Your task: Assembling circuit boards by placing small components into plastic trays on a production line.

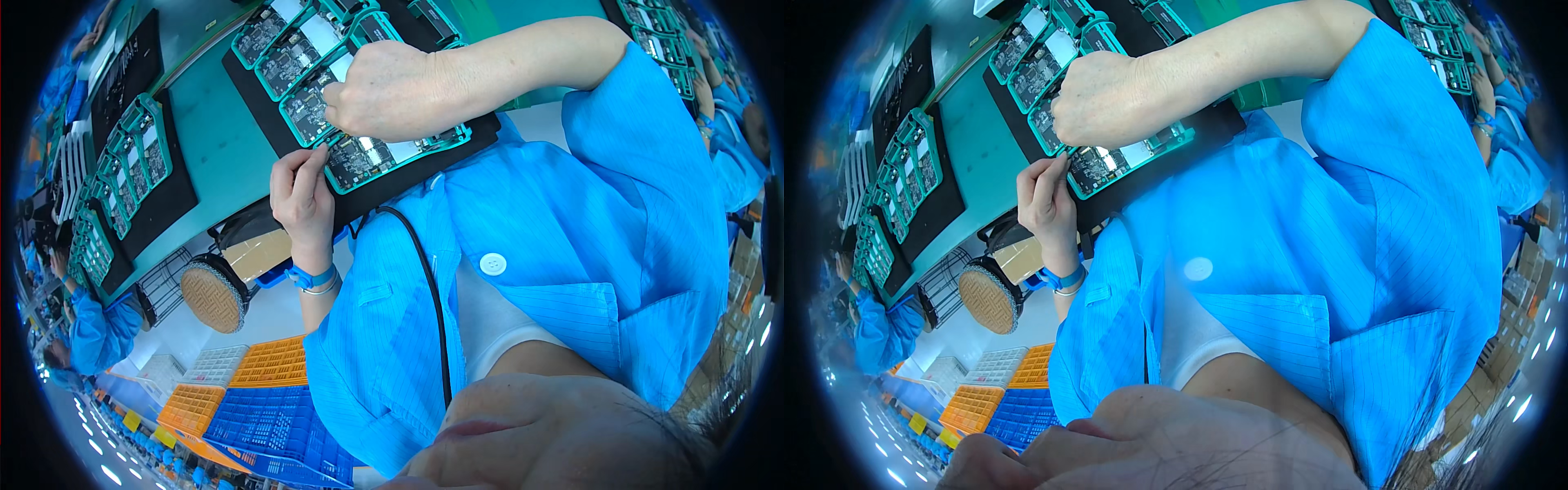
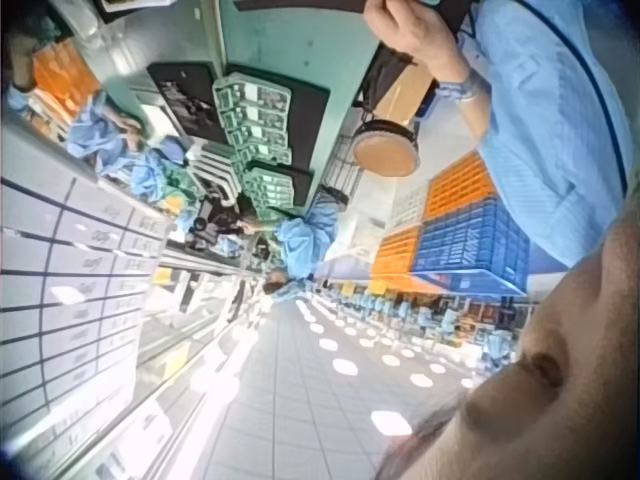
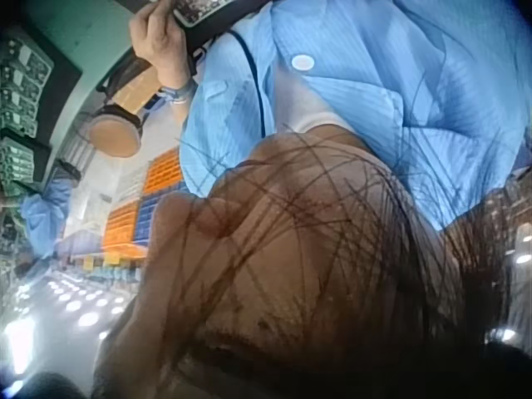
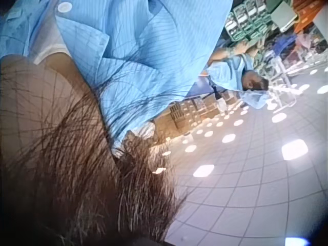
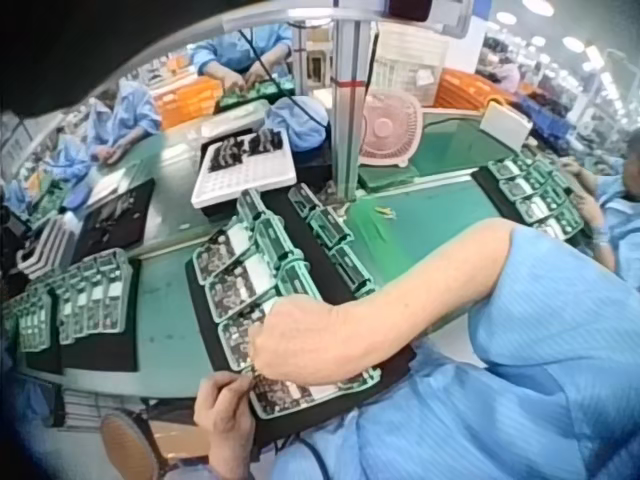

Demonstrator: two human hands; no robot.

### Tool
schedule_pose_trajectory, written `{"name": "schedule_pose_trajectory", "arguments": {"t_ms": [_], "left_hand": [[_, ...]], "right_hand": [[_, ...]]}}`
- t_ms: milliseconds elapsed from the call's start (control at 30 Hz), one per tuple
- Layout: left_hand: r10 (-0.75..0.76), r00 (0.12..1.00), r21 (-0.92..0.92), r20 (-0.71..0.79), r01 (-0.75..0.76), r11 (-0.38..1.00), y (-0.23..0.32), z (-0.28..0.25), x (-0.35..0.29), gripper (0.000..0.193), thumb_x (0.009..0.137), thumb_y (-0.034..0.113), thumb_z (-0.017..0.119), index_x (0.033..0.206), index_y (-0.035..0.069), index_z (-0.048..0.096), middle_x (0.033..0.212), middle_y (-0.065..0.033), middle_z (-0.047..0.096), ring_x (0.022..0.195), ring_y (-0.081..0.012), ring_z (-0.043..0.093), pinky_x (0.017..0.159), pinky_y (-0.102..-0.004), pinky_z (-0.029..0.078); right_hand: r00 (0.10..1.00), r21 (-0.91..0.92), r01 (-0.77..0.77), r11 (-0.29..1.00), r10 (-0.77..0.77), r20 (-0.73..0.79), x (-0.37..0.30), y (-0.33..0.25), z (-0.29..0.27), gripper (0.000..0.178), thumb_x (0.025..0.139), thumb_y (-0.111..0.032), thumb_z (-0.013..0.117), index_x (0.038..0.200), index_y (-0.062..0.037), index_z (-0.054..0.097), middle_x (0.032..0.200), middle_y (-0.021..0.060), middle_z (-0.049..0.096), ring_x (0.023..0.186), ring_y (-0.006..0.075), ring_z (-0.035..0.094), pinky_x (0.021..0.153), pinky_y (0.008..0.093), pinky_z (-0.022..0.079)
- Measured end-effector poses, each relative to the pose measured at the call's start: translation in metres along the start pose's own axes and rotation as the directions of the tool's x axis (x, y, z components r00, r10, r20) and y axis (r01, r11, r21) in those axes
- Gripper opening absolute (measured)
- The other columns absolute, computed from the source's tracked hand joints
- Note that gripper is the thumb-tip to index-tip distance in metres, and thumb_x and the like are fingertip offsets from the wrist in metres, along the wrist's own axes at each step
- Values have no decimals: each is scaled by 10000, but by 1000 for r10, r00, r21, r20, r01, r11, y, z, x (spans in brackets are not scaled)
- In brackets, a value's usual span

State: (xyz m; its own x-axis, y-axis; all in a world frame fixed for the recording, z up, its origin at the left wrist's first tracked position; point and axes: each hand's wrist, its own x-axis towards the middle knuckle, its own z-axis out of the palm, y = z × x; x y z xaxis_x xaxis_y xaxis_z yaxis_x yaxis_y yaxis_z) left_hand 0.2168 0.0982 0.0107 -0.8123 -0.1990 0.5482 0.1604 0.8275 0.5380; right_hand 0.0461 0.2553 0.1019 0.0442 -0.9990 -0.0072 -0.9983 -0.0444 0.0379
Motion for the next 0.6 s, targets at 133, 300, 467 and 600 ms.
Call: {"name": "schedule_pose_trajectory", "arguments": {"t_ms": [133,300,467,600], "left_hand": [[1,1000,2,1,-1,1000,0,0,-1,247,798,-126,749,995,19,781,925,-87,669,802,-182,667,685,-294,549],[6,1000,6,1,-6,1000,-1,1,-2,241,800,-123,749,994,16,779,931,-88,669,807,-183,666,693,-295,549],[47,999,17,7,-47,999,-1,2,-1,265,790,-147,717,996,9,774,937,-95,665,811,-200,670,702,-305,548],[62,998,27,27,-63,998,1,1,1,281,789,-161,690,999,7,773,939,-98,663,815,-209,670,705,-309,547]], "right_hand": [[999,-7,27,1000,-28,-38,0,1,1,139,800,-64,697,823,67,658,801,176,654,622,251,721,482,341,556],[995,-43,46,998,-50,-91,-3,-1,-1,135,806,-66,688,818,53,625,783,162,628,614,246,713,469,347,540],[995,-47,51,998,-54,-81,-2,-1,0,141,805,-73,689,836,51,628,795,156,619,628,237,716,472,349,538],[997,-30,21,999,-23,-69,-2,2,2,149,808,-80,692,866,49,645,813,151,627,639,237,720,485,346,546]]}}
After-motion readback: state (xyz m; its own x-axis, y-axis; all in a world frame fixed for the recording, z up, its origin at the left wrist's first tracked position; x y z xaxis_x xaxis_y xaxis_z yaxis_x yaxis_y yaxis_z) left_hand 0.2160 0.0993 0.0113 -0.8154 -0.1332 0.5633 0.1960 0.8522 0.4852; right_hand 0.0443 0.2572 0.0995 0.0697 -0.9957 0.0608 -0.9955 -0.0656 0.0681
